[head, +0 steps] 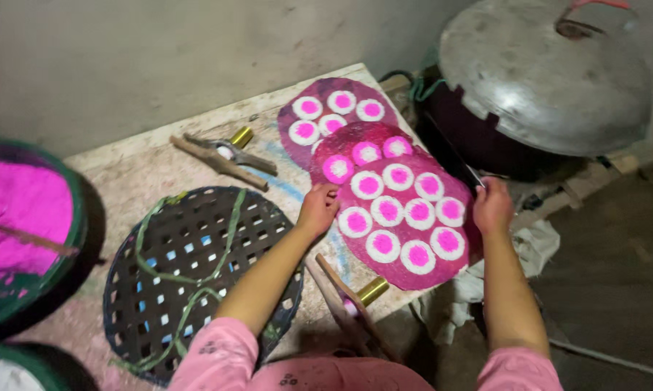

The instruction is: The person uses a wooden mold and a brass plunger to form two-toned pink and white ring-shaped cakes from powdery dough. They scoop pink dough into the mold, press it, add white dough, and eject the formed rings onto a tray. The person repeats this cycle and arranges the finished cakes on a tray.

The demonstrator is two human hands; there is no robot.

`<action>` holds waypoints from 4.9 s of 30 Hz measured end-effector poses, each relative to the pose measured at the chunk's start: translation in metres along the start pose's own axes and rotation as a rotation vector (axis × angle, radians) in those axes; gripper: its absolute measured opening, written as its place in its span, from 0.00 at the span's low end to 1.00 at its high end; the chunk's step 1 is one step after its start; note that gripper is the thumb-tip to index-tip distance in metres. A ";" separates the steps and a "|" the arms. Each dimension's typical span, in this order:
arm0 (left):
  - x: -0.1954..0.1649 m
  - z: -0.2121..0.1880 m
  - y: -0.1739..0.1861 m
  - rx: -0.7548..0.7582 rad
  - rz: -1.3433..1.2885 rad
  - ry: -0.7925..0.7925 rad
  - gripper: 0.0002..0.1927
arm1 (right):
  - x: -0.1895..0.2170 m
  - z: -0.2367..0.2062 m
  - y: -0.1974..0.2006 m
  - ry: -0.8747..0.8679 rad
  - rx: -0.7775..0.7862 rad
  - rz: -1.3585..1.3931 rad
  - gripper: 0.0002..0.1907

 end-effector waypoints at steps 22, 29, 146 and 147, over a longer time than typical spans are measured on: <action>0.067 -0.461 0.386 -0.576 -0.015 0.324 0.16 | 0.572 -0.121 -0.076 0.530 0.852 1.205 0.13; 0.017 -0.588 0.513 -0.705 0.006 0.010 0.07 | 0.738 -0.185 -0.034 0.768 0.823 1.364 0.11; 0.160 -0.356 0.383 -0.660 0.378 0.633 0.43 | 0.592 -0.220 -0.048 0.819 0.792 0.878 0.09; 0.161 -0.356 0.382 -0.640 0.360 0.657 0.43 | 0.586 -0.219 -0.048 0.797 0.805 0.909 0.08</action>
Point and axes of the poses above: each hand's wrist, its own z-axis towards the middle knuckle, its own y-axis out of the back of the hand, x = y × z, the point moved 9 cm from there along z, towards the middle knuckle, and after that the axes turned 13 degrees about y, right-handed, at the moved point
